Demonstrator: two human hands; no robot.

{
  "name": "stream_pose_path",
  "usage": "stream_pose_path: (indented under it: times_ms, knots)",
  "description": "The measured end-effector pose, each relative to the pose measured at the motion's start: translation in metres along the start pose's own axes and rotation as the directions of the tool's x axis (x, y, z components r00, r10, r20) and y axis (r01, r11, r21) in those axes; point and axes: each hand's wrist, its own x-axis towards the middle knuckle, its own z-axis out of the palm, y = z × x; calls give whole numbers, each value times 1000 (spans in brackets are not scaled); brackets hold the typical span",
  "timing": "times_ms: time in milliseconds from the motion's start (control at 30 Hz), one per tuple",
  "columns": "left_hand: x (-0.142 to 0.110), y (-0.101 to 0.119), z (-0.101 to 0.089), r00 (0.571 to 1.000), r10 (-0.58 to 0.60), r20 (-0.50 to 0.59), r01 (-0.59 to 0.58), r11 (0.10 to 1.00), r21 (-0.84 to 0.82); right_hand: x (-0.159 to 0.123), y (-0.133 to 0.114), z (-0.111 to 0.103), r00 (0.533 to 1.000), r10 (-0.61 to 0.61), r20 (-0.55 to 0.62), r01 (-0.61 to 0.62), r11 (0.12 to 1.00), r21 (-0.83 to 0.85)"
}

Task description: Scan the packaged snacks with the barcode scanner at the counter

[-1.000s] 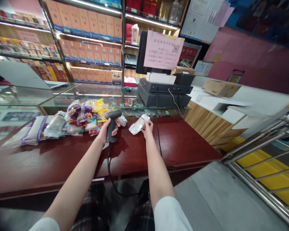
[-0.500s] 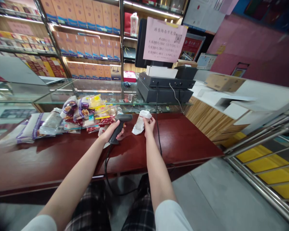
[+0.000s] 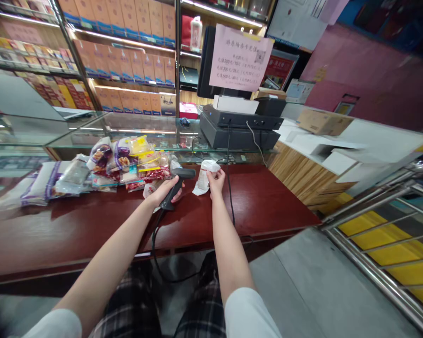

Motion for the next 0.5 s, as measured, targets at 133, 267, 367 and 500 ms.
stream_pose_path:
  times_ms: [133,267,367,500]
  knots:
    - [-1,1,2,1000,3,13,-3,1000,10,5,4,0,1000,-17,12,17,999,-31]
    - [-1,1,2,1000,-2,5,2,1000,11,7,8,0,999,-30,25,31,997,-65]
    - [-1,1,1,1000,12,-6,-12,1000,-10,7,9,0,999,-26,29,28,997,-73]
    - [0,1,0,1000,28,-15,-28,999,-22,4,9,0,997,-61,42,63,996,-56]
